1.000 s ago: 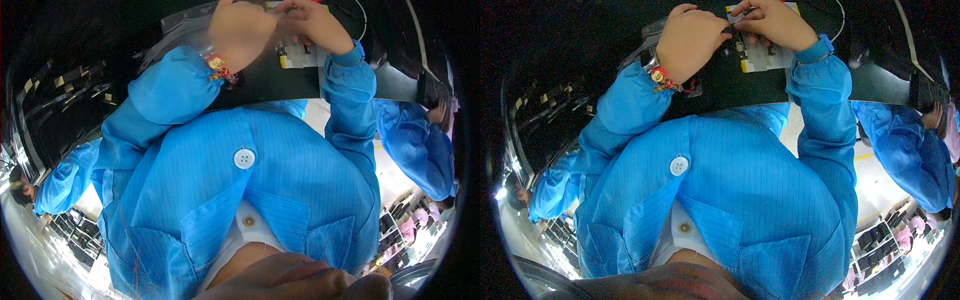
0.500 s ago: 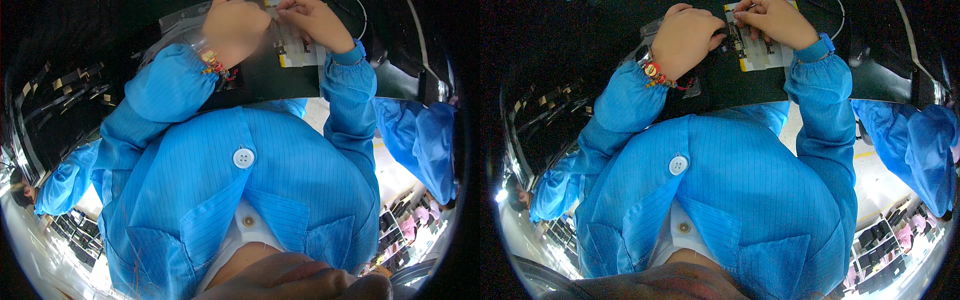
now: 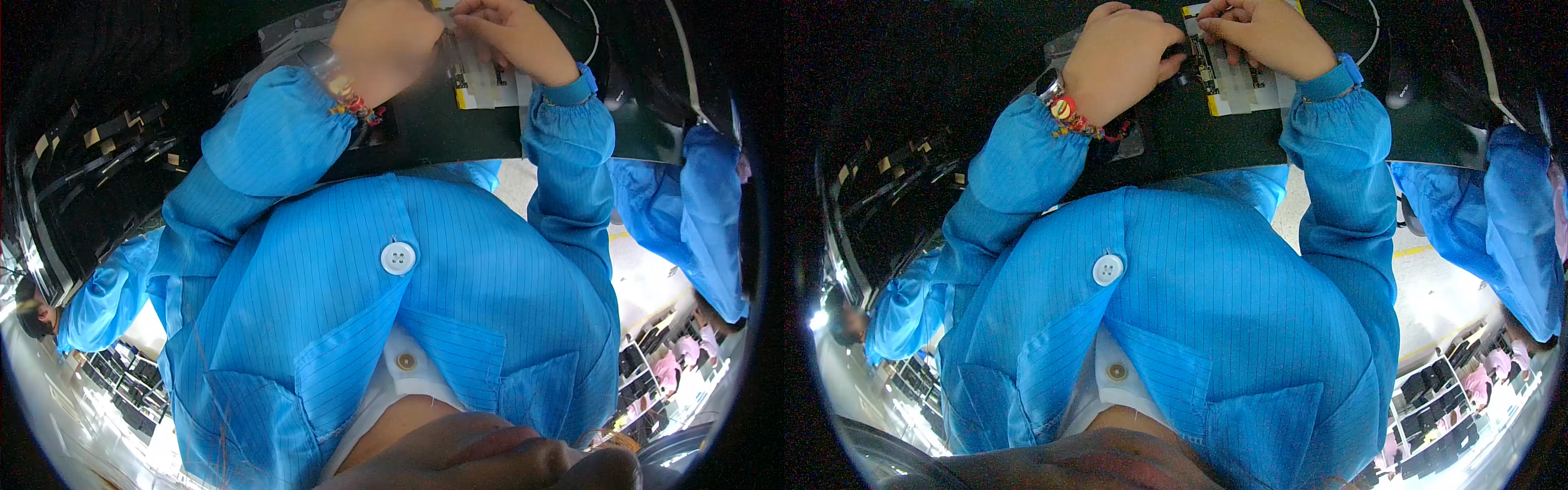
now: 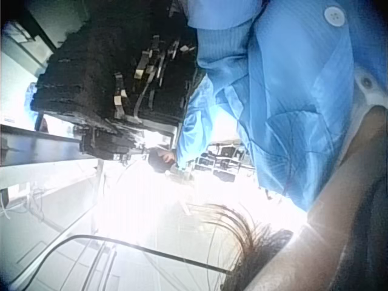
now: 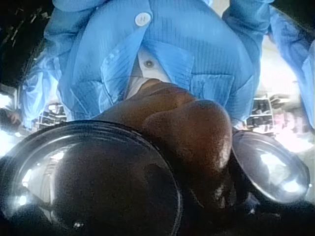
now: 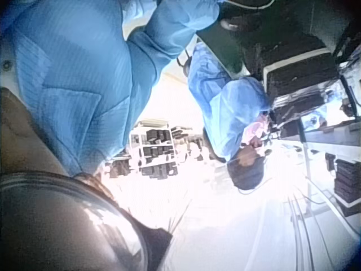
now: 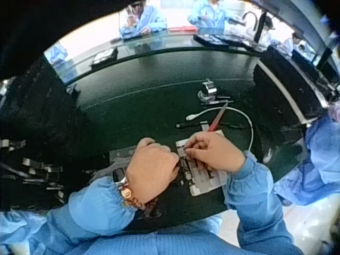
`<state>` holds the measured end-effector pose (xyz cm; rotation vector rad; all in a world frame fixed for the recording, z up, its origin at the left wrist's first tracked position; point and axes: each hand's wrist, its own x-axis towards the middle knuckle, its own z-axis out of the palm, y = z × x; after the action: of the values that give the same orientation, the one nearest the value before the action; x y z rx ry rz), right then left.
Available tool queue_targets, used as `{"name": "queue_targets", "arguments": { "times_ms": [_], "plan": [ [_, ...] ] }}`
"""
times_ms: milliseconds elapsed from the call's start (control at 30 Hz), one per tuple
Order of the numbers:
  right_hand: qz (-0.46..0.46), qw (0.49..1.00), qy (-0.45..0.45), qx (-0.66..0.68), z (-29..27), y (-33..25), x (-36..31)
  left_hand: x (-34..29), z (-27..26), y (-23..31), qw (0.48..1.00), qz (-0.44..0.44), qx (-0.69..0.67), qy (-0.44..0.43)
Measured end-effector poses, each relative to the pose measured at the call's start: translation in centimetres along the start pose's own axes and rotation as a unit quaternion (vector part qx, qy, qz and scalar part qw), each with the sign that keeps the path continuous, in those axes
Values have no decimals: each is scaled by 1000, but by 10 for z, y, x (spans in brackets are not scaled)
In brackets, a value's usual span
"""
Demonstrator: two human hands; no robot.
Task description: Assembling and testing electronic display screens at a factory workbench.
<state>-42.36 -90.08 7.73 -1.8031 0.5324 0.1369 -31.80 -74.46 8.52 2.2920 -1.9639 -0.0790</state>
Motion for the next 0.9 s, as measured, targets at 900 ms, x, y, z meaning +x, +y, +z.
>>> {"name": "queue_targets", "arguments": {
  "times_ms": [900],
  "plan": [
    [-49,998,10,-35,1,5,4,4,-3,5,1000,0,21,18]
  ]
}}
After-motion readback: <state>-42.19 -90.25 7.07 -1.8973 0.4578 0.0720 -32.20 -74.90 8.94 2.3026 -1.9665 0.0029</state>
